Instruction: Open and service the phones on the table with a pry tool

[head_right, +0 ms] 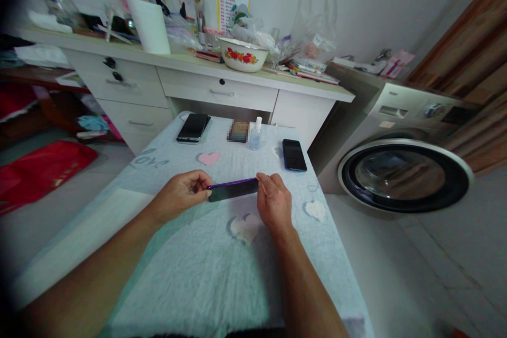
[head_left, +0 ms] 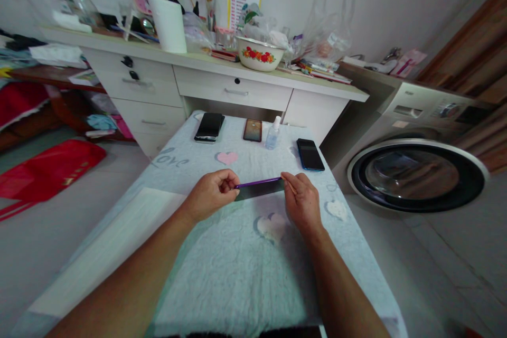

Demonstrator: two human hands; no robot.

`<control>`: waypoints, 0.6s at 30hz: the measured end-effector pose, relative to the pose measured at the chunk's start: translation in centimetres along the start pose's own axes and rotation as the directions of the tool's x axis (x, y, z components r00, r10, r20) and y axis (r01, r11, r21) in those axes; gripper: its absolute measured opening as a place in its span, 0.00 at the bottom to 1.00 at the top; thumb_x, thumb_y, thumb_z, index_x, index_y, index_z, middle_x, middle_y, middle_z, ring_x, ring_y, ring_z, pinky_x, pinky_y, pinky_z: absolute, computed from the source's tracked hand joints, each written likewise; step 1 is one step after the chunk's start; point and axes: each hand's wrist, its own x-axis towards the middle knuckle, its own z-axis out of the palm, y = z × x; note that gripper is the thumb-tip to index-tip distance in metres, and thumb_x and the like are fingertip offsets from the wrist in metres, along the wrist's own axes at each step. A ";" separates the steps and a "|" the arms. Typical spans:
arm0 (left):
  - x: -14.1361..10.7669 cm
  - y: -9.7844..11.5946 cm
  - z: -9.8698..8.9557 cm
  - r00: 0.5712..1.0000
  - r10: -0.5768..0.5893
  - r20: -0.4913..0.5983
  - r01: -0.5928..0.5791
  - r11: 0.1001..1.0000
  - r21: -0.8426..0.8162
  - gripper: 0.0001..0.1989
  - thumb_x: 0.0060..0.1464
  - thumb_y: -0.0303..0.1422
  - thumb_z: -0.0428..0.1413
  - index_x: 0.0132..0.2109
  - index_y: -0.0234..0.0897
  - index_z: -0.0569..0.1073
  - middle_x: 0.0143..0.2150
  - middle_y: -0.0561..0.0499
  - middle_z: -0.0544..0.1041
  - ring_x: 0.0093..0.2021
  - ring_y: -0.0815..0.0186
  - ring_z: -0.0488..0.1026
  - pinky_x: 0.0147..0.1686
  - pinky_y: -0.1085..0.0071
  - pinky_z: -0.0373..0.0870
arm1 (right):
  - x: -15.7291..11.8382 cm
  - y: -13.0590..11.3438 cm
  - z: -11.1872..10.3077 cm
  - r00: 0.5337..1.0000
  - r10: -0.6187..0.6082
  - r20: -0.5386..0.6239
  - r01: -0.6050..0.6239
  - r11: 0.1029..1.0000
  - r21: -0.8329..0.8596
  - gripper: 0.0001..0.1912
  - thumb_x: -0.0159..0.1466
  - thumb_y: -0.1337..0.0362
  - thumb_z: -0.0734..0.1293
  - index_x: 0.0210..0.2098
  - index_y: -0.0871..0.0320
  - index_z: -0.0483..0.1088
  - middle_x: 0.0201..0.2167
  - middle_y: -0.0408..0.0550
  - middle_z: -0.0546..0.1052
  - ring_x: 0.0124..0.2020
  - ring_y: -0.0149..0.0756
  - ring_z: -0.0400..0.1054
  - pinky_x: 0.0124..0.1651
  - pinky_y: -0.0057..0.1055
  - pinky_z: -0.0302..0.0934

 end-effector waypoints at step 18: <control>0.2 -0.3 -0.3 0.992 0.083 -0.097 -0.075 0.993 0.087 0.03 0.46 0.29 0.56 0.31 0.36 0.69 0.26 0.57 0.69 0.27 0.72 0.66 0.29 0.75 0.62 | 0.1 0.7 0.7 0.985 0.150 -0.088 -0.138 0.981 0.135 0.15 0.67 0.62 0.59 0.45 0.58 0.74 0.34 0.50 0.75 0.37 0.37 0.70 0.42 0.34 0.64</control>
